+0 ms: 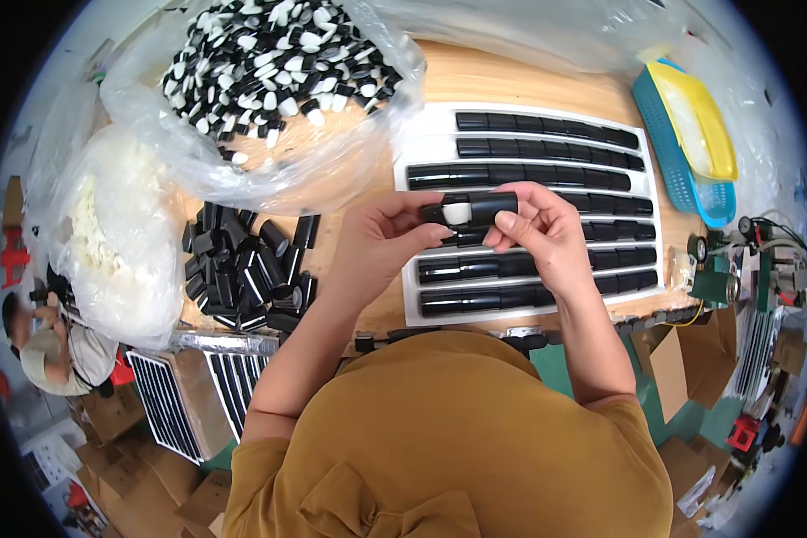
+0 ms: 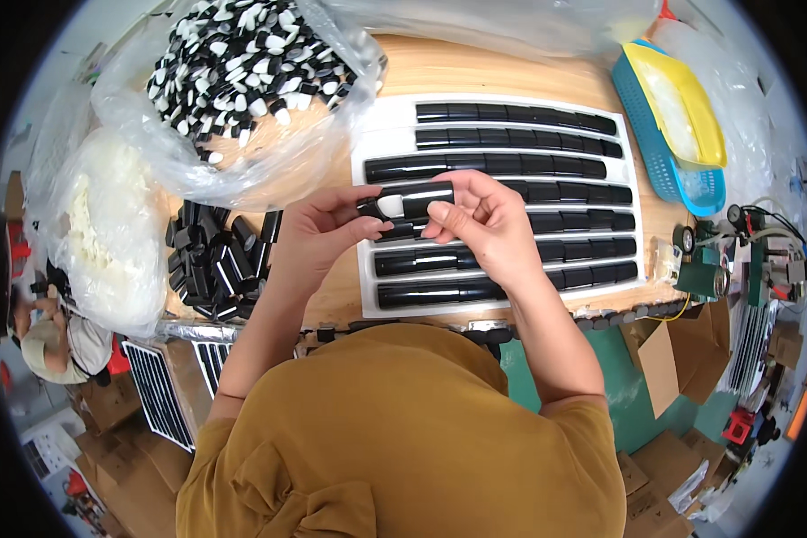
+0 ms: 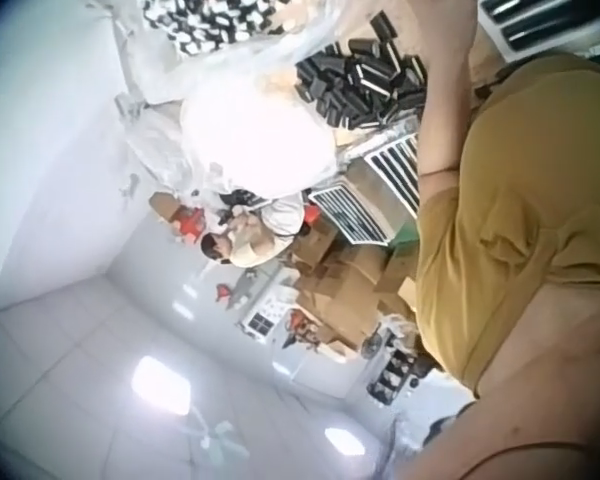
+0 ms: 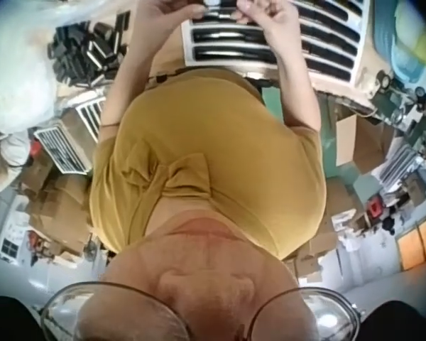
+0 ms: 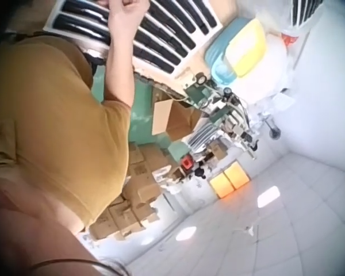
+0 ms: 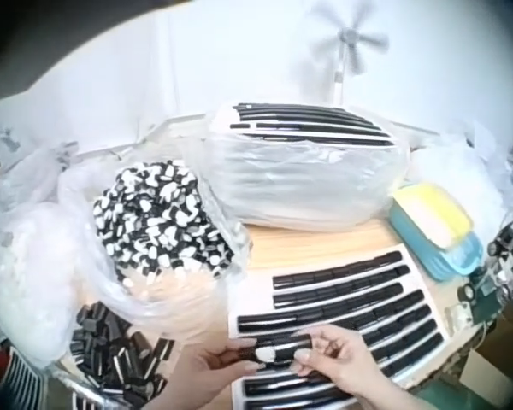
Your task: Assembling small white parts into black plastic housings at a workbench.
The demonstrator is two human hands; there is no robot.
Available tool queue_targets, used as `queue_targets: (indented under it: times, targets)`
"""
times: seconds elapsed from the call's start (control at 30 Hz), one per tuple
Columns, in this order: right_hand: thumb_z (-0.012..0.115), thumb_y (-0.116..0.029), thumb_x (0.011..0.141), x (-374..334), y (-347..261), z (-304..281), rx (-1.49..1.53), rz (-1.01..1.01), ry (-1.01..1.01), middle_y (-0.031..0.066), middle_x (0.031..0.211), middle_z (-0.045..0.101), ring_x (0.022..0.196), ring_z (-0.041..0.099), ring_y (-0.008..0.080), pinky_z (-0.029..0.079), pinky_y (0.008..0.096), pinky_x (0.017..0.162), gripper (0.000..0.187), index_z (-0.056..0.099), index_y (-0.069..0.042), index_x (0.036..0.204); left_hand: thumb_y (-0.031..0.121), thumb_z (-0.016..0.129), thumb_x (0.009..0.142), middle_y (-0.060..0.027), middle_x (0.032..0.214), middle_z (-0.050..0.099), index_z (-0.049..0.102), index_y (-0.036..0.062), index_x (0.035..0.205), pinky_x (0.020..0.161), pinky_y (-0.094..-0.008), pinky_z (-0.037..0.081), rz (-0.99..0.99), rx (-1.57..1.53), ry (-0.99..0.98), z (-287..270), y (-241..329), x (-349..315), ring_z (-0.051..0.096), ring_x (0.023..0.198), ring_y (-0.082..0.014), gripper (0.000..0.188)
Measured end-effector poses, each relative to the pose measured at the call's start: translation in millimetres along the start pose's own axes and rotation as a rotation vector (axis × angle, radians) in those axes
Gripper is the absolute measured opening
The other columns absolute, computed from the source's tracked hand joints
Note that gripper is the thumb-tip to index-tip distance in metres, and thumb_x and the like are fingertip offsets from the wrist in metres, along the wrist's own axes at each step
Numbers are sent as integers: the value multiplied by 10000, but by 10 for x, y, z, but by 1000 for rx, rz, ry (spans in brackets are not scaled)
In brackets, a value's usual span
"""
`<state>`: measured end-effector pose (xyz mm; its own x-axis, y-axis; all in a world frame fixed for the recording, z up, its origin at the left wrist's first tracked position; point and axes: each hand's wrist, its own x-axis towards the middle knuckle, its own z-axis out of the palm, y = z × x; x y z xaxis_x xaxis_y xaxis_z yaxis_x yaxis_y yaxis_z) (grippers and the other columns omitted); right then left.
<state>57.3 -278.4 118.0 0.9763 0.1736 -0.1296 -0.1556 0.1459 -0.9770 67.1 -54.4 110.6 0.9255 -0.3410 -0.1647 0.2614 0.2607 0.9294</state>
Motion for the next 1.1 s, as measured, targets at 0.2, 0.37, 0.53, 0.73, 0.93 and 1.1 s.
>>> queue_targets:
  times: [0.2,0.37,0.53,0.73,0.93,1.1]
  targets:
    - [621,-39,905,-55,6,158,1,28,-129,63,832,667,730,644,105,514,215,645,245,566,4,1140,-42,696,817,-131,909,700,622,-57,1121,709,-262,563,-34,3,-9,-55,-31,-78,697,836,-186,313]
    - [610,-24,910,-91,16,144,-18,43,-185,51,843,663,721,632,93,510,214,647,254,560,10,1157,-38,720,798,-127,907,708,636,-55,1113,711,-247,555,-92,75,-49,-82,57,-112,693,818,-161,327]
    - [605,-19,911,-141,12,163,-89,39,-206,50,835,659,712,621,85,509,213,654,273,559,16,1178,-30,741,781,-117,920,710,656,-55,1090,719,-237,548,-112,119,-75,-65,175,-143,684,817,-134,321]
    - [609,-18,905,-127,-23,161,-173,36,-231,51,804,651,704,632,90,519,215,644,276,564,17,1175,-14,746,782,-111,910,710,663,-55,1079,719,-231,546,-119,140,-84,-52,192,-167,679,801,-124,311]
    - [600,-37,915,-126,-56,215,-28,50,-182,82,840,674,674,648,119,537,231,627,282,558,24,1187,-7,718,811,-128,880,703,645,-66,1077,701,-250,560,-90,80,-51,-55,150,-163,691,772,-158,282]
    - [593,-36,921,-134,17,301,43,37,-136,89,842,674,680,654,130,545,241,627,279,555,26,1189,-33,691,823,-140,895,694,638,-73,1061,697,-264,579,-6,-48,23,-18,77,-193,695,757,-178,247]
